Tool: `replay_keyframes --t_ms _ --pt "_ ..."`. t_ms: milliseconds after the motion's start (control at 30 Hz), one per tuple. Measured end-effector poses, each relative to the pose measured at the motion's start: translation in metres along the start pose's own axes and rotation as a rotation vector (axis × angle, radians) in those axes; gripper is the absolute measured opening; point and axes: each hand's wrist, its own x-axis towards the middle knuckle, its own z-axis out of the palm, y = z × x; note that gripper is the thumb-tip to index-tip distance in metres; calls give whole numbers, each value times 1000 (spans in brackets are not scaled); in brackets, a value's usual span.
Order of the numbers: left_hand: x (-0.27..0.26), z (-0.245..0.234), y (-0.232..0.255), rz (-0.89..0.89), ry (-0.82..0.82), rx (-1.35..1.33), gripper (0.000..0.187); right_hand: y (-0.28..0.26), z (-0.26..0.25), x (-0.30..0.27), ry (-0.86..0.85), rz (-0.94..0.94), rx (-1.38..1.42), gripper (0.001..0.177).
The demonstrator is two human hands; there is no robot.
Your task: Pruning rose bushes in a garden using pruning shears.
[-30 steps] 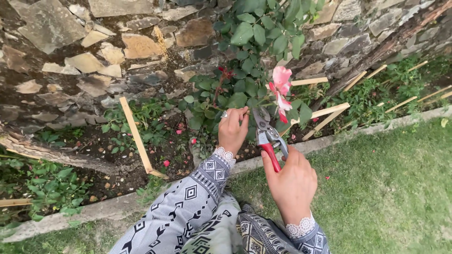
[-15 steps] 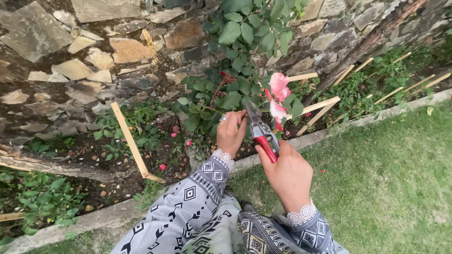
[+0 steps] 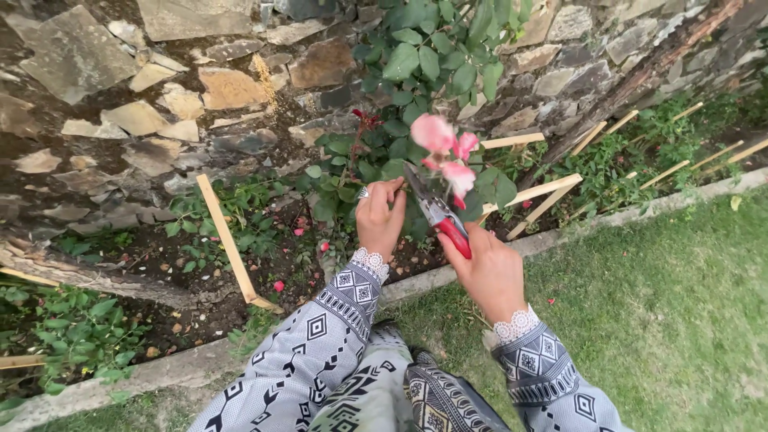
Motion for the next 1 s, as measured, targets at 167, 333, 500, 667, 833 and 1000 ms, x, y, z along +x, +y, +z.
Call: replay_keyframes --t_ms 167,333,500,667,833,1000 --pt "16 -2 -12 -89 94 -98 27 -8 -1 31 9 11 148 41" --pt "44 -20 -22 -227 243 -111 30 -1 21 72 -71 149 498 36" --pt "61 -34 -40 -259 305 -85 29 4 38 104 -182 383 1074 42" --pt "79 -50 -56 -322 342 -123 34 17 35 109 -157 363 1224 48" --pt "87 -64 -77 -357 284 -183 44 17 78 47 -54 137 1127 49" --pt "91 -74 -101 -296 234 -134 48 -21 154 18 -144 202 1162 46"
